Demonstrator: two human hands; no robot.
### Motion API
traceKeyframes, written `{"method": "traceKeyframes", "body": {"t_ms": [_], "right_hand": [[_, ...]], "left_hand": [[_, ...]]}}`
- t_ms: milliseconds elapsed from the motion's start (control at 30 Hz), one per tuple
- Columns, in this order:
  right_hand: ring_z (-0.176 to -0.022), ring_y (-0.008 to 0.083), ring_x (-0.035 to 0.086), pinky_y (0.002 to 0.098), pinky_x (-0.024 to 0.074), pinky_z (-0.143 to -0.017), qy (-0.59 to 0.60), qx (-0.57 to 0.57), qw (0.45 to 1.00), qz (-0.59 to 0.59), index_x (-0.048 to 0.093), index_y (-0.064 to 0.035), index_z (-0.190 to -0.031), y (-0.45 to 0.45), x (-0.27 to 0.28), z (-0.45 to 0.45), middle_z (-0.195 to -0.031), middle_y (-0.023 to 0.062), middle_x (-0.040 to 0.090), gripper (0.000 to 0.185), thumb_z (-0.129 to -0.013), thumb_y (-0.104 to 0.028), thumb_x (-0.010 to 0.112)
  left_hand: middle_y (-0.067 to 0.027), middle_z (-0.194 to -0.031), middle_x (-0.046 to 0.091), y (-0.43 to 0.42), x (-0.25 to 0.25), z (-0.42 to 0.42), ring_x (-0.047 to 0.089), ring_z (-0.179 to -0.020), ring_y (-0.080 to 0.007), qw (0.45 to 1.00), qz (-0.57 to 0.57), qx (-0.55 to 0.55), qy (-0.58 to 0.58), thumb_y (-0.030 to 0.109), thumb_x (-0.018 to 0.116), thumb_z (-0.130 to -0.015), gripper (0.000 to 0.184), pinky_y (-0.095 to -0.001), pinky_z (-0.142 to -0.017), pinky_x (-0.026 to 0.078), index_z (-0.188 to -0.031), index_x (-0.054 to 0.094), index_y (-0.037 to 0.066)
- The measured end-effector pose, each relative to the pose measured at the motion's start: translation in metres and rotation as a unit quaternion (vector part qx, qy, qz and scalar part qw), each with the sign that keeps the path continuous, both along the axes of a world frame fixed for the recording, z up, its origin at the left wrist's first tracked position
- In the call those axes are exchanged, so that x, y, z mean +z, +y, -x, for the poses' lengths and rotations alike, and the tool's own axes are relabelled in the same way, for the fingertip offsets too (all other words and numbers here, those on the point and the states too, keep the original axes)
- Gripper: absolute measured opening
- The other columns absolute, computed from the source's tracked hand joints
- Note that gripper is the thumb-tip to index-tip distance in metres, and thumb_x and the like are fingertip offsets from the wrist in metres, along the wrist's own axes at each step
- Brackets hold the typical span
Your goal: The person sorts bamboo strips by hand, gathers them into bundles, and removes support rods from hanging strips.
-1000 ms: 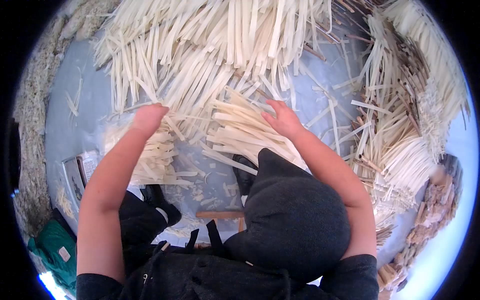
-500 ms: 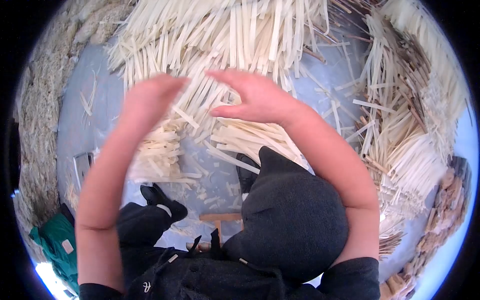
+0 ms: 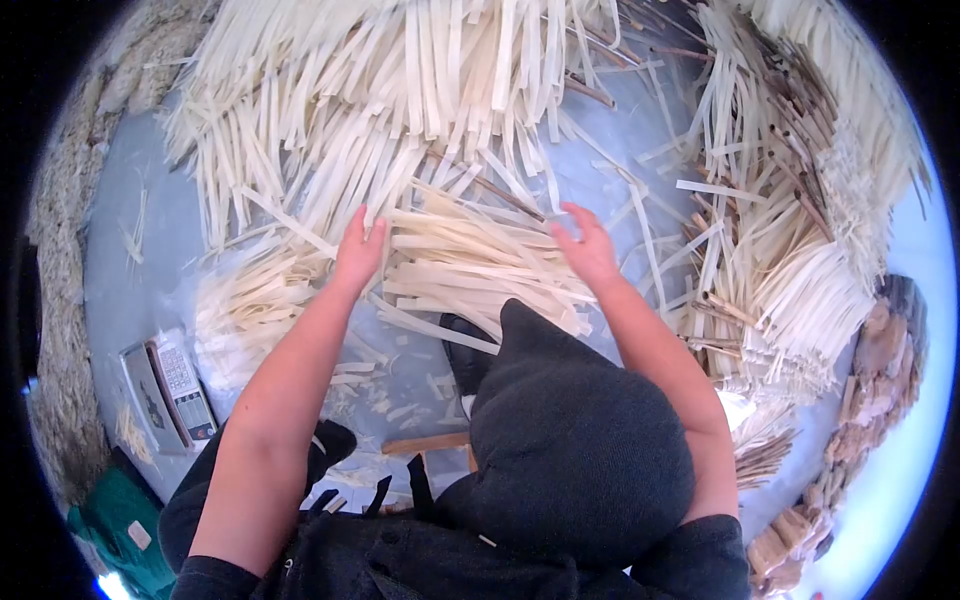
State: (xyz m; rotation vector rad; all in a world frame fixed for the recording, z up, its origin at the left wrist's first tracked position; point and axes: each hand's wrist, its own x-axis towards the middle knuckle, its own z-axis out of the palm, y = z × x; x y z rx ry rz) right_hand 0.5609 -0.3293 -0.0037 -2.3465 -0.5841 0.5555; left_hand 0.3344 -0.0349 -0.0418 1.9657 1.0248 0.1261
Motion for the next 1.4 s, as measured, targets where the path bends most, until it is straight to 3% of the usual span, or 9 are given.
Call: {"method": "traceKeyframes", "body": {"t_ms": [133, 300, 500, 600, 667, 733, 900, 1233, 1400], "right_hand": [[-0.117, 0.0289, 0.052, 0.0422, 0.0441, -0.094, 0.046, -0.169, 0.968, 0.181, 0.049, -0.0146, -0.135, -0.080, -0.047, -0.033, -0.133, 0.0119, 0.052, 0.062, -0.085, -0.049, 0.062], [-0.127, 0.0349, 0.042, 0.0602, 0.0330, -0.098, 0.447, -0.305, 0.841, 0.007, 0.034, -0.0191, -0.143, -0.068, -0.031, 0.009, -0.143, 0.0116, 0.040, 0.079, -0.082, -0.065, 0.056], [-0.127, 0.0349, 0.041, 0.0578, 0.0317, -0.100, 0.332, -0.283, 0.893, 0.110, 0.029, -0.0214, -0.146, -0.051, 0.002, -0.025, -0.148, 0.0097, 0.032, 0.082, -0.082, -0.064, 0.057], [-0.131, 0.0318, 0.038, 0.0526, 0.0326, -0.102, 0.301, -0.273, 0.910, 0.087, 0.037, -0.0214, -0.143, -0.029, -0.005, -0.017, -0.145, 0.0094, 0.038, 0.075, -0.083, -0.060, 0.059], [-0.131, 0.0308, 0.040, 0.0486, 0.0340, -0.103, 0.311, -0.214, 0.921, 0.095, 0.043, -0.0202, -0.140, -0.015, 0.000, -0.016, -0.143, 0.0111, 0.042, 0.069, -0.084, -0.057, 0.059], [-0.131, 0.0299, 0.041, 0.0446, 0.0355, -0.104, 0.320, -0.159, 0.928, 0.101, 0.049, -0.0191, -0.136, -0.019, -0.011, -0.021, -0.140, 0.0128, 0.047, 0.064, -0.085, -0.055, 0.060], [-0.117, 0.0356, 0.053, 0.0391, 0.0429, -0.097, -0.068, -0.033, 0.991, 0.115, 0.060, -0.0099, -0.122, -0.039, -0.025, -0.045, -0.130, 0.0199, 0.054, 0.053, -0.086, -0.049, 0.058], [-0.096, 0.0244, 0.057, 0.0418, 0.0465, -0.078, 0.288, -0.318, 0.890, 0.154, 0.052, -0.0031, -0.120, -0.107, 0.014, 0.020, -0.115, 0.0134, 0.057, 0.074, -0.086, -0.068, 0.045], [-0.095, 0.0246, 0.056, 0.0427, 0.0510, -0.072, 0.307, -0.258, 0.910, 0.104, 0.053, -0.0009, -0.118, -0.180, -0.112, 0.075, -0.097, 0.0147, 0.060, 0.068, -0.089, -0.062, 0.049]], "left_hand": [[-0.0257, -0.145, 0.034, 0.006, -0.009, -0.028, 0.034, -0.135, -0.0369, 0.998, 0.064, 0.007, -0.010, 0.050, 0.044, -0.094, 0.075, -0.0413, -0.112, 0.028, -0.143, 0.028, -0.004], [-0.0245, -0.146, 0.035, -0.033, -0.026, -0.039, 0.032, -0.138, -0.0340, 0.988, 0.081, -0.133, -0.007, 0.053, 0.041, -0.095, 0.074, -0.0361, -0.114, 0.022, -0.143, 0.032, -0.003], [-0.0248, -0.145, 0.036, 0.012, -0.025, -0.066, 0.033, -0.136, -0.0349, 0.994, 0.065, 0.076, -0.036, 0.050, 0.045, -0.094, 0.071, -0.0390, -0.113, 0.026, -0.141, 0.034, -0.003], [-0.0218, -0.143, 0.040, 0.016, -0.010, -0.084, 0.036, -0.135, -0.0330, 0.996, 0.035, 0.023, -0.080, 0.048, 0.046, -0.094, 0.067, -0.0385, -0.112, 0.028, -0.140, 0.038, 0.000], [-0.0198, -0.141, 0.045, 0.007, 0.018, -0.092, 0.038, -0.134, -0.0291, 0.952, 0.249, -0.174, 0.023, 0.047, 0.048, -0.094, 0.063, -0.0355, -0.111, 0.027, -0.140, 0.043, 0.005], [-0.0180, -0.138, 0.048, 0.002, 0.010, -0.089, 0.041, -0.132, -0.0278, 0.970, 0.147, -0.195, 0.015, 0.044, 0.050, -0.095, 0.058, -0.0349, -0.110, 0.029, -0.138, 0.046, 0.006], [-0.0151, -0.126, 0.058, 0.013, 0.012, -0.034, 0.053, -0.118, -0.0234, 0.996, -0.007, -0.042, -0.078, 0.033, 0.054, -0.095, 0.045, -0.0337, -0.101, 0.039, -0.129, 0.054, 0.005], [-0.0196, -0.129, 0.050, -0.078, -0.062, 0.101, 0.052, -0.114, -0.0274, 0.981, 0.125, 0.139, 0.059, 0.032, 0.056, -0.092, 0.055, -0.0354, -0.098, 0.041, -0.135, 0.045, 0.000], [-0.0189, -0.143, 0.037, -0.111, -0.040, 0.079, 0.047, -0.121, -0.0300, 0.984, 0.164, 0.022, 0.065, 0.032, 0.060, -0.090, 0.069, -0.0365, -0.103, 0.037, -0.145, 0.032, 0.003]]}}
